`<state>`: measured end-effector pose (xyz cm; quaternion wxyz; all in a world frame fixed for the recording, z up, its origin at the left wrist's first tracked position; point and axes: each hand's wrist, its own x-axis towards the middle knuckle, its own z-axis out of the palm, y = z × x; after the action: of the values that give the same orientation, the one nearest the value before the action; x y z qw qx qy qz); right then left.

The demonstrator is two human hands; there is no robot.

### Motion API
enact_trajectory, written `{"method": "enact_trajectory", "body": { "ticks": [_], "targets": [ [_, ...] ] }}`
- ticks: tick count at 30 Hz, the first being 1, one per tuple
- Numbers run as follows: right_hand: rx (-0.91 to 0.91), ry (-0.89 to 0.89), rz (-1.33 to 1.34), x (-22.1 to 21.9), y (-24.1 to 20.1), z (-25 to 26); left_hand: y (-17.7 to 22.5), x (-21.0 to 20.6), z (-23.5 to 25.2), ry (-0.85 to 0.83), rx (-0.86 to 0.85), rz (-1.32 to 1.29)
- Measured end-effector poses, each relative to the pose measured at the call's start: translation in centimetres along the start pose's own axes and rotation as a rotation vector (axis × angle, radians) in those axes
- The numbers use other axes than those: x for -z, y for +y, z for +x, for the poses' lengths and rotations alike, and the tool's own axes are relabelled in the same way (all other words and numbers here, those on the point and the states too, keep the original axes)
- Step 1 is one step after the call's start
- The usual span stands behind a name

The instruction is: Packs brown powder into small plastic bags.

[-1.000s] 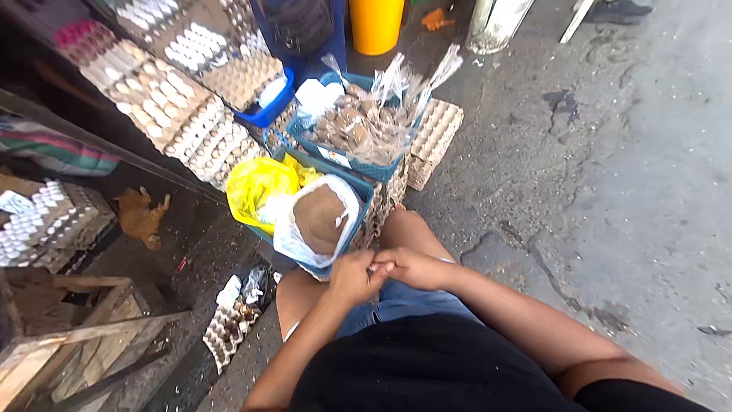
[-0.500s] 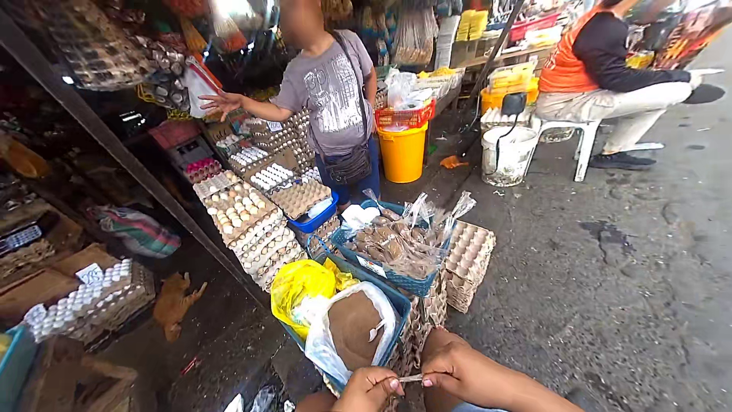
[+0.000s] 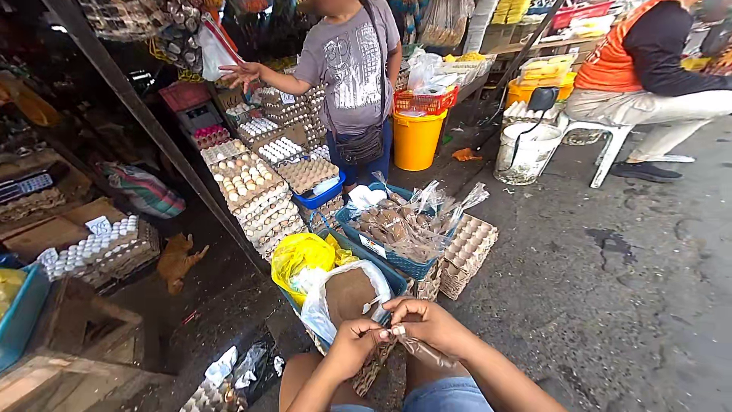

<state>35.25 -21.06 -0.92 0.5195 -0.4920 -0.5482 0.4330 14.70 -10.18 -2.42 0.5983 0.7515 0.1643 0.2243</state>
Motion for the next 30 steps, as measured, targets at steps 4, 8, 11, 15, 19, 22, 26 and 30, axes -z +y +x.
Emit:
{"method": "enact_trajectory", "body": {
  "ticks": [4,8,11,15,19,22,26,30],
  "targets": [
    [0.003,0.062,-0.203,0.6,-0.3,-0.4,1.8,-0.9,0.0,0.072,0.043,0.048],
    [0.100,0.249,-0.157,-1.3,0.6,-0.4,2.9,-1.7,-0.1,0.051,-0.003,0.218],
    [0.070,0.392,-0.093,-3.5,0.5,-0.5,2.3,-2.6,0.2,0.193,-0.067,0.476],
    [0.121,0.557,-0.030,-5.8,2.8,-0.1,0.7,-4.2,0.2,0.416,-0.219,0.695],
    [0.217,0.598,-0.043,-5.8,3.3,0.2,1.1,-3.8,0.0,0.422,-0.156,0.428],
    [0.229,0.486,0.108,-5.8,3.2,-0.1,2.4,-2.9,0.0,0.346,-0.026,0.182],
    [0.042,0.303,0.432,-5.5,2.8,0.0,3.3,-2.3,0.0,0.162,0.235,-0.048],
    [-0.053,0.388,0.275,-4.9,1.8,-0.3,2.3,-1.9,-0.2,0.251,0.169,0.013]
  ]
}}
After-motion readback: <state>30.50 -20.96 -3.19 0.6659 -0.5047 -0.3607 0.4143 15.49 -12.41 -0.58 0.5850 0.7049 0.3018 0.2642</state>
